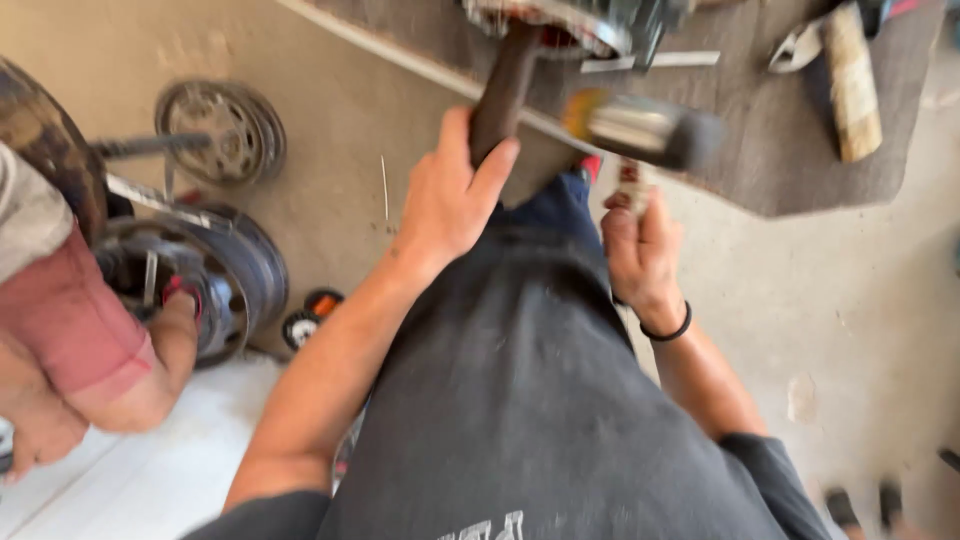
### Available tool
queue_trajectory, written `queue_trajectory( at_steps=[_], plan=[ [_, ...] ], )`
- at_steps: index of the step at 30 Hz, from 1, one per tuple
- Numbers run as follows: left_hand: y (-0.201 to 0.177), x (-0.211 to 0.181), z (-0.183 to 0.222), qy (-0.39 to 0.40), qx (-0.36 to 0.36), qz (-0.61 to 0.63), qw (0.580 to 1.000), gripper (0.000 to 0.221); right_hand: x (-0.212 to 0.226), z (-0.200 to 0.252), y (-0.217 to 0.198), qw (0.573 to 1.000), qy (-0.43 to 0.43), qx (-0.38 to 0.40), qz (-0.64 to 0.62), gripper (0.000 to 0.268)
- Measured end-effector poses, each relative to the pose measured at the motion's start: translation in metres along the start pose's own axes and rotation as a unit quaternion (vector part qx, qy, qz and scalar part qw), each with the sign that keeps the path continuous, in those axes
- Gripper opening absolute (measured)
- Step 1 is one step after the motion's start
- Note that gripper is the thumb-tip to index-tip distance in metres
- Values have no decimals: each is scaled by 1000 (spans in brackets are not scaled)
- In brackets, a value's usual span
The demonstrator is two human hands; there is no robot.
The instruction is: Shaping and seating copper windings inside an electric motor stator using a hammer and a metal rod.
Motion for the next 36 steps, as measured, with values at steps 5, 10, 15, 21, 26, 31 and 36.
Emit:
queue_trajectory(
  at_steps=[5, 10, 15, 21, 26, 31, 36],
  plan=[
    [-4, -2, 8, 33, -11, 36, 999, 58, -13, 23, -12, 989, -114, -20, -90, 30],
    [-11, 5, -4, 47, -3, 7, 999, 47, 4, 28, -2, 993, 22, -6, -116, 32],
    [-6, 6, -5, 51, -2, -7, 999, 52, 3, 23, -6, 992, 25, -14, -122, 32],
    [-5, 2, -4, 66, -8, -13, 998, 51, 4, 19, -19, 991, -29, -35, -123, 31],
    [-10, -4, -1, 51, -17, -21, 998, 46, 14, 14, -20, 977, -93, -61, -181, 39],
    [-9, -4, -2, 44, -19, -37, 998, 47, 0, 11, -6, 979, -71, -14, -190, 31],
    [-8, -4, -2, 41, -23, -39, 998, 51, -9, 17, -9, 988, -83, -1, -127, 25]
  ],
)
Point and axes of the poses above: each hand's wrist, its own z-axis away from the middle knuckle, its own y-axis out of the palm, x = y × z, the point moved 5 cm from there along -z, towards the middle knuckle, and after that the axes turned 10 degrees about -z, right-handed, at the moved point
